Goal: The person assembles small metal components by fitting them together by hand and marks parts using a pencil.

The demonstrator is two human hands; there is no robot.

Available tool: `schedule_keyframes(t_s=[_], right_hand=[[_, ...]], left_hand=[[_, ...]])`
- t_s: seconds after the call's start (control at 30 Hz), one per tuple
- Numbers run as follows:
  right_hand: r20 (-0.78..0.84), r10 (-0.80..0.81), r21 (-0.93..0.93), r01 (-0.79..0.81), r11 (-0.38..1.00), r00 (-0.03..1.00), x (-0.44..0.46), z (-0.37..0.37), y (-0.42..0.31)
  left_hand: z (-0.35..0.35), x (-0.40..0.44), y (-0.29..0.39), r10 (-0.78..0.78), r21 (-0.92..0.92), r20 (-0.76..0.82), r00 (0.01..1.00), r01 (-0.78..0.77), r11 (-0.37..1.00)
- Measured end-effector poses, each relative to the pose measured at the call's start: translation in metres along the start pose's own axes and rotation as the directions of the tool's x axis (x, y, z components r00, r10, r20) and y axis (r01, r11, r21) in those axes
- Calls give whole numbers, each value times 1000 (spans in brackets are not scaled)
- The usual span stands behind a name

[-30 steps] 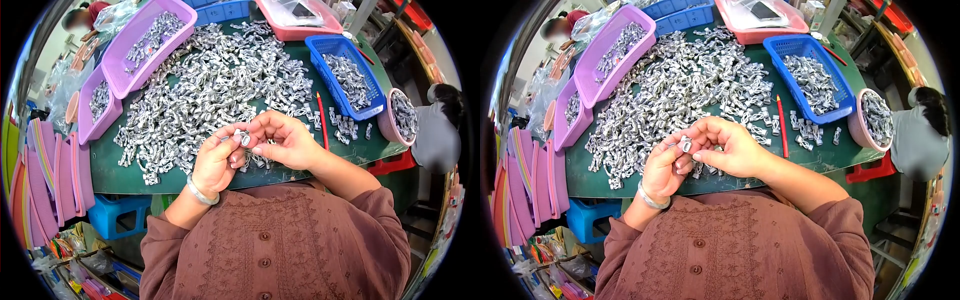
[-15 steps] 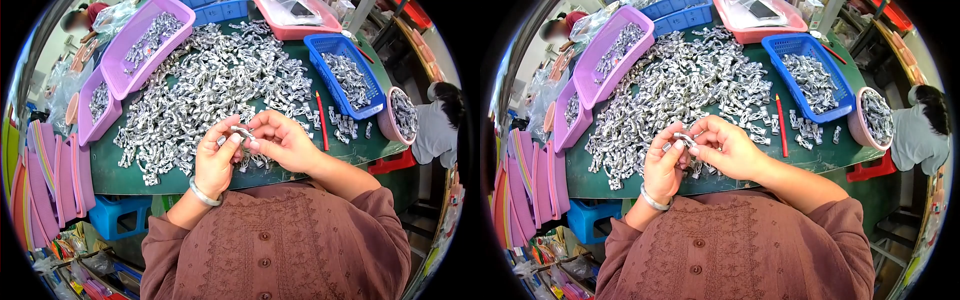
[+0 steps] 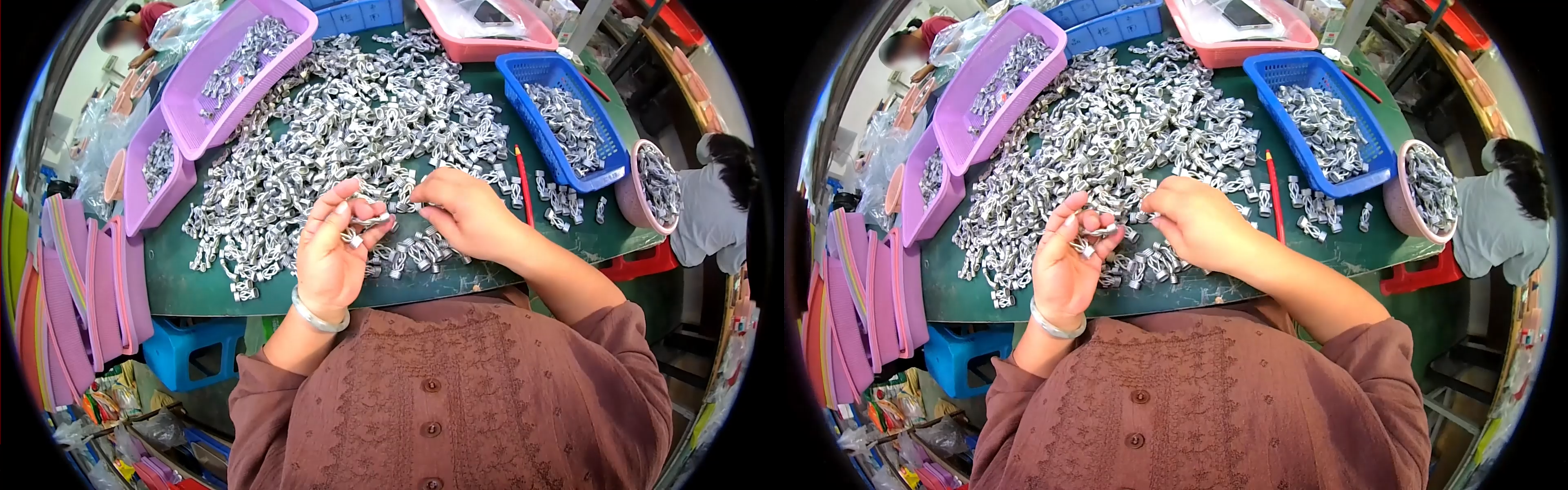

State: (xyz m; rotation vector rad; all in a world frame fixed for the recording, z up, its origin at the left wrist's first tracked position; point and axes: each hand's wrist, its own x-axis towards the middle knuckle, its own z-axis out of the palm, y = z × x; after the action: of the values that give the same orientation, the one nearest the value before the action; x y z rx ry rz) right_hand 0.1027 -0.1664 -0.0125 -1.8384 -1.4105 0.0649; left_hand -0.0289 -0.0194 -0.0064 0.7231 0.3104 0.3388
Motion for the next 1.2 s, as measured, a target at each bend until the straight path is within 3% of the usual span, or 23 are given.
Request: schedule_keyframes(t_s=[0.03, 0.13, 0.43, 0.57, 0.67, 0.73, 0.9, 1.0, 1.2], right_hand=[[41, -55, -110, 60, 992, 998, 1, 1, 3], [142, -87, -193, 114, 975, 986, 5, 9, 0], [296, -38, -374, 153, 915, 954, 18, 29, -7], [220, 1, -250, 55, 967, 976, 14, 18, -5], [109, 94, -2, -94, 996, 990, 8, 10, -10], [89, 166, 190, -181, 965, 982, 6, 6, -15], [174, 326, 588, -363, 722, 929, 1, 10, -17], [254, 319, 722, -398, 566, 913, 1, 10, -16], [272, 306, 813, -388, 433, 912, 1, 13, -14]], left_hand=[[2, 0, 1, 18, -6, -24, 1000, -18, 1000], [-7, 4, 1, 13, -66, -7, 1000, -14, 998], [-9, -1, 7, 6, 141, -117, 993, 11, 990], [-10, -2, 8, 19, 237, -154, 988, 18, 971], [-7, -5, 5, 129, 355, -105, 986, -84, 931], [-6, -8, 3, 153, 576, -1, 988, -124, 808], [-3, -5, -2, 409, 752, 355, 841, -517, 409], [7, -8, 0, 416, 750, 422, 805, -569, 339], [11, -7, -2, 412, 724, 461, 786, -601, 338]])
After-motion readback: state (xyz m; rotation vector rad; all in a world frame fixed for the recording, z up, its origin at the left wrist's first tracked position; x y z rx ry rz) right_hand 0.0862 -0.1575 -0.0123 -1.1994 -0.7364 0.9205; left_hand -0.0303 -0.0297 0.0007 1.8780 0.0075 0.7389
